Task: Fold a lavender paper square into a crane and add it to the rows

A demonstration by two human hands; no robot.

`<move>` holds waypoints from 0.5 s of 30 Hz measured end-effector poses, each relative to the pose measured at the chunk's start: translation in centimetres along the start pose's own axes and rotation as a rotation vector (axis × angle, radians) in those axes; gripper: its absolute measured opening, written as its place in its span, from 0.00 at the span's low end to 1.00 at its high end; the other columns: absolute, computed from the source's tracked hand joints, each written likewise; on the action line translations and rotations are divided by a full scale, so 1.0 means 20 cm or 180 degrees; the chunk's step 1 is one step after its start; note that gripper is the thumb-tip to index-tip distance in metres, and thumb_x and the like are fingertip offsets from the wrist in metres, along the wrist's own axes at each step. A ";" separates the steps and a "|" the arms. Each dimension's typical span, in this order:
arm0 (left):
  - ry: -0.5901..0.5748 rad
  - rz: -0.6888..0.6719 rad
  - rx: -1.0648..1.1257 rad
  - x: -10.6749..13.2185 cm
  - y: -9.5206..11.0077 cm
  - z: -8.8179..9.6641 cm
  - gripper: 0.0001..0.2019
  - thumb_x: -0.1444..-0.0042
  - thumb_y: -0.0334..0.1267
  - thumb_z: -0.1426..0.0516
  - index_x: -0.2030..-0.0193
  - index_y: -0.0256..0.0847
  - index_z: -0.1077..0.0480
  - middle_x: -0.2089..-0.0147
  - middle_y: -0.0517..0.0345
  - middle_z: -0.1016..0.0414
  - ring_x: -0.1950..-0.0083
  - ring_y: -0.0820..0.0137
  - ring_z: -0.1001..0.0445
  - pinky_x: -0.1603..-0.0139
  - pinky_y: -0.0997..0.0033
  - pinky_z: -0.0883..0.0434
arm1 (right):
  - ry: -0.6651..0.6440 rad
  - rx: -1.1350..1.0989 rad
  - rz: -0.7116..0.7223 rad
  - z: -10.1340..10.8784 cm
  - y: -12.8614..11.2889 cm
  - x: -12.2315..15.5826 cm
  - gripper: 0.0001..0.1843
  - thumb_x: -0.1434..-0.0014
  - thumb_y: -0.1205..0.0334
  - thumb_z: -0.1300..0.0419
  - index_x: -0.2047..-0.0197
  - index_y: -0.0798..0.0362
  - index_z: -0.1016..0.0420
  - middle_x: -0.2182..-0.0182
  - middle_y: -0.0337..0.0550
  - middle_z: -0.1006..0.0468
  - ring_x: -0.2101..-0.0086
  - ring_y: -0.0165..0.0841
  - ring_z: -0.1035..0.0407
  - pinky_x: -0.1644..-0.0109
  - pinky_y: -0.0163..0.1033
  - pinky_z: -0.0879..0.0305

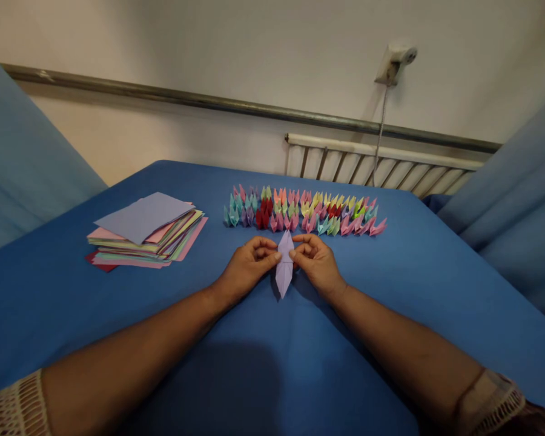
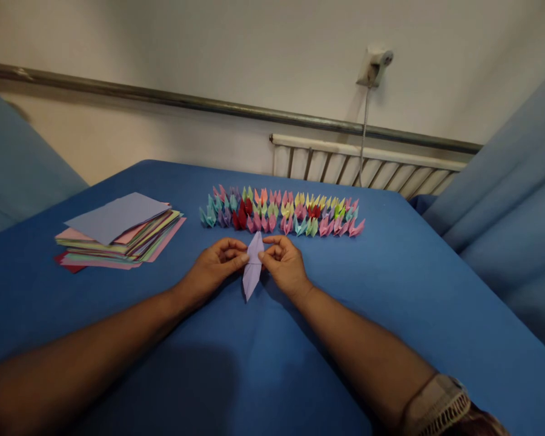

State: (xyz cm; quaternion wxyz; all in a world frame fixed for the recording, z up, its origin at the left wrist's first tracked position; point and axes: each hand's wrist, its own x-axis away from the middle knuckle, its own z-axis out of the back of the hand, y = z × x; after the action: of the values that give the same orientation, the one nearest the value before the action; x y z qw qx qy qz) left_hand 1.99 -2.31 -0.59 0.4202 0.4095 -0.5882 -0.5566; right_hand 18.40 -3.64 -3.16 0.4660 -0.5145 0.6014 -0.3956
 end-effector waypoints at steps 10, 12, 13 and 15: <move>-0.0017 -0.0623 -0.0953 -0.01 -0.04 0.02 0.07 0.49 0.40 0.39 0.68 0.39 0.28 0.70 0.62 0.28 0.67 0.73 0.29 0.63 0.72 0.32 | -0.0030 -0.0100 -0.0312 -0.01 -0.01 0.01 0.17 0.54 0.51 0.30 0.70 0.52 0.31 0.81 0.32 0.27 0.80 0.25 0.34 0.73 0.32 0.38; -0.0101 -0.0685 -0.1110 -0.01 -0.04 0.02 0.08 0.46 0.42 0.41 0.63 0.39 0.27 0.67 0.60 0.25 0.65 0.71 0.27 0.61 0.70 0.30 | 0.0019 -0.0004 -0.0243 -0.01 0.00 0.01 0.17 0.54 0.50 0.31 0.72 0.52 0.31 0.81 0.33 0.28 0.80 0.26 0.34 0.74 0.32 0.38; -0.0136 -0.0723 -0.1210 0.00 -0.04 0.02 0.09 0.45 0.42 0.41 0.61 0.40 0.26 0.64 0.59 0.24 0.63 0.69 0.26 0.59 0.69 0.30 | 0.0067 0.0041 -0.0178 -0.02 0.00 0.01 0.17 0.54 0.50 0.31 0.72 0.52 0.32 0.81 0.32 0.29 0.79 0.26 0.35 0.74 0.33 0.38; -0.0183 -0.0836 -0.1499 0.01 -0.03 0.02 0.12 0.45 0.44 0.41 0.58 0.41 0.26 0.61 0.57 0.23 0.60 0.68 0.25 0.58 0.68 0.29 | 0.0220 0.0123 0.0013 -0.03 0.01 0.02 0.17 0.53 0.50 0.32 0.72 0.51 0.32 0.80 0.32 0.29 0.79 0.26 0.36 0.74 0.33 0.39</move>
State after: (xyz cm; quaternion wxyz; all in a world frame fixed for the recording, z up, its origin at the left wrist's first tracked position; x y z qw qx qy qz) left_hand 1.50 -2.42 -1.25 0.4112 0.3573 -0.3960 -0.7392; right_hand 17.67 -4.05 -3.22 0.4555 -0.4902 0.6104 -0.4238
